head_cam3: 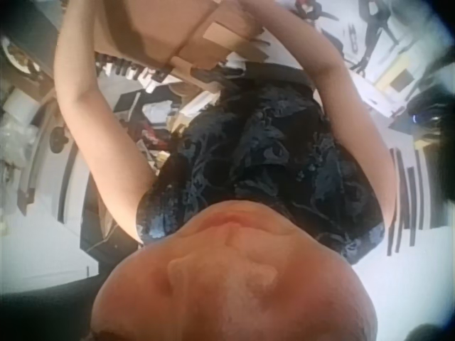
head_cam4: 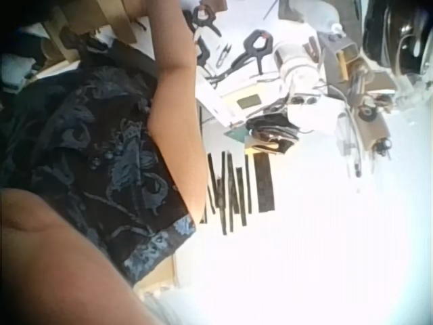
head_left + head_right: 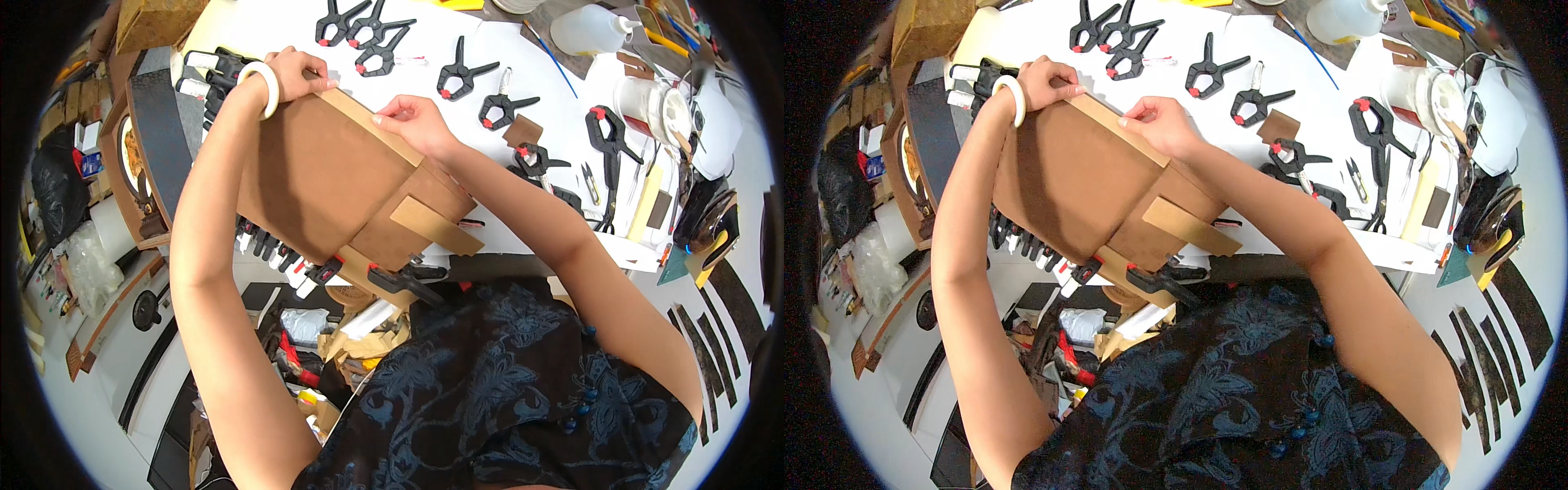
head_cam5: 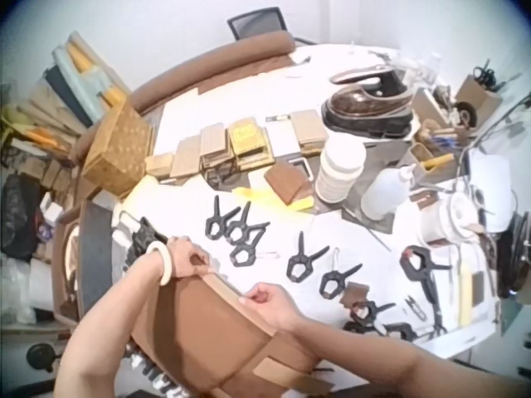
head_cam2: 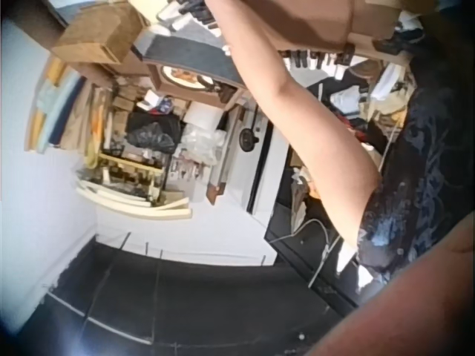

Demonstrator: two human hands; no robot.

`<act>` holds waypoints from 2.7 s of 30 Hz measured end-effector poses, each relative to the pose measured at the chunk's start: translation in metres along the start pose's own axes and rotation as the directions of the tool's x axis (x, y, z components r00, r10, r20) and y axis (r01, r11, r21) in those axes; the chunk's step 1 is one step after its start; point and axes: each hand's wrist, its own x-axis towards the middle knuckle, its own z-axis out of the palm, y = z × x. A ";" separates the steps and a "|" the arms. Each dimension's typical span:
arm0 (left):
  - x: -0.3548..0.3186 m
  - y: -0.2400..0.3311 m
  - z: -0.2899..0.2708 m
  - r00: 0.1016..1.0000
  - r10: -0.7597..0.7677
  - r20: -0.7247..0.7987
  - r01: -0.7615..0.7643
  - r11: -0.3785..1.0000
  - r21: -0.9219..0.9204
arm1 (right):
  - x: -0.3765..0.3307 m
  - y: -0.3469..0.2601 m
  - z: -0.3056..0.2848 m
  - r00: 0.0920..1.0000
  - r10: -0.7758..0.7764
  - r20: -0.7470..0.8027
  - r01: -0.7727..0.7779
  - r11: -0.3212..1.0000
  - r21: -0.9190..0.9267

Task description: The person assembles a craft project by attaching numerous clamps to the edges of a large brown board. They repeatedly bend down to retrieve clamps from the floor and place them onto the board, securing smaller pieces of material to the main surface.

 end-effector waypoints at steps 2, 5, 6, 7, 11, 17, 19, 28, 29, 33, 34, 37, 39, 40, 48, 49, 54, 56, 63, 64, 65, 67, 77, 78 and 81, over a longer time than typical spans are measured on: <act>0.000 0.004 -0.008 0.999 0.032 0.019 -0.032 0.999 0.008 | 0.000 -0.003 -0.002 1.000 -0.009 0.014 0.009 1.000 0.026; -0.004 0.012 -0.016 0.993 0.116 0.038 -0.118 0.991 0.059 | -0.002 -0.005 -0.002 1.000 0.011 0.019 -0.011 1.000 0.025; -0.004 0.015 -0.018 0.992 0.113 0.060 -0.117 0.991 0.068 | -0.003 -0.005 -0.002 1.000 0.023 0.017 -0.023 1.000 0.019; -0.005 0.017 -0.019 0.991 0.107 0.080 -0.113 0.991 0.078 | -0.002 -0.004 -0.001 1.000 0.015 0.017 -0.016 1.000 0.010; 0.000 0.026 -0.016 0.986 0.056 0.154 -0.069 0.995 0.077 | -0.001 0.006 0.003 1.000 -0.011 -0.009 0.011 1.000 -0.027; -0.004 0.032 -0.020 0.988 0.002 0.151 -0.008 0.999 0.040 | 0.000 0.012 0.000 0.985 0.143 0.093 -0.150 0.987 0.061; -0.001 0.027 -0.021 0.982 0.043 0.185 -0.052 0.998 0.044 | 0.000 0.010 -0.001 0.977 0.165 0.136 -0.175 0.982 0.066; 0.000 0.026 -0.017 0.980 0.098 0.171 -0.101 0.995 0.010 | -0.003 0.021 0.017 0.999 0.041 0.010 -0.041 0.999 -0.034; -0.001 0.026 -0.018 0.980 0.118 0.160 -0.123 0.992 0.021 | -0.005 0.017 0.016 1.000 0.026 0.001 -0.026 0.996 -0.082; -0.008 0.023 -0.014 0.983 0.130 0.127 -0.135 0.990 0.028 | 0.014 -0.029 -0.024 0.808 -0.584 0.075 0.414 0.472 -0.779; -0.010 0.021 -0.011 0.984 0.116 0.138 -0.121 0.992 0.022 | 0.023 -0.052 -0.035 0.731 -0.653 0.196 0.439 0.231 -0.868; -0.005 0.024 -0.015 0.984 0.106 0.143 -0.112 0.993 0.034 | 0.058 -0.074 -0.060 0.679 -0.554 0.482 0.399 -0.273 -0.876; -0.001 0.026 -0.019 0.978 0.130 0.164 -0.137 0.990 0.033 | 0.070 -0.083 -0.064 0.653 -0.471 0.593 0.397 -0.454 -0.798; -0.002 0.025 -0.020 0.975 0.134 0.176 -0.141 0.990 0.029 | 0.073 -0.088 -0.062 0.610 -0.442 0.657 0.398 -0.547 -0.737; -0.008 0.021 -0.014 0.983 0.097 0.159 -0.098 0.995 0.002 | 0.054 -0.104 -0.051 0.778 -0.153 0.609 0.603 -0.091 -0.793; -0.008 0.021 -0.015 0.985 0.113 0.134 -0.115 0.993 0.008 | 0.057 -0.103 -0.051 0.749 -0.183 0.637 0.645 -0.021 -0.764; -0.009 0.023 -0.021 0.981 0.104 0.166 -0.106 0.994 0.002 | 0.080 -0.100 -0.038 0.709 -0.091 0.699 0.699 -0.031 -0.714; -0.010 0.021 -0.018 0.984 0.116 0.136 -0.119 0.993 0.010 | 0.087 -0.096 -0.030 0.652 -0.046 0.757 0.755 -0.054 -0.654; -0.007 0.016 -0.011 0.980 0.165 0.116 -0.166 0.986 0.001 | 0.091 -0.099 -0.021 0.559 0.053 0.828 0.829 -0.073 -0.555; -0.008 0.015 -0.011 0.980 0.164 0.111 -0.165 0.986 -0.006 | 0.089 -0.103 -0.024 0.502 0.022 0.864 0.860 -0.113 -0.497; -0.009 0.014 -0.010 0.981 0.163 0.107 -0.163 0.987 -0.012 | 0.087 -0.108 -0.027 0.442 -0.004 0.897 0.886 -0.154 -0.437; -0.012 0.015 -0.011 0.980 0.188 0.069 -0.188 0.982 -0.015 | 0.088 -0.127 -0.034 0.433 -0.248 0.867 0.895 0.002 -0.446; -0.008 0.015 -0.011 0.983 0.162 0.085 -0.161 0.987 -0.024 | 0.131 -0.130 -0.061 0.550 -0.314 0.774 0.499 -0.619 -0.606; -0.009 0.014 -0.010 0.983 0.171 0.066 -0.170 0.985 -0.026 | 0.125 -0.131 -0.066 0.570 -0.316 0.758 0.489 -0.611 -0.623; -0.006 0.015 -0.010 0.981 0.190 0.042 -0.190 0.982 0.006 | 0.095 -0.146 -0.100 0.586 -0.528 0.615 0.504 -0.357 -0.787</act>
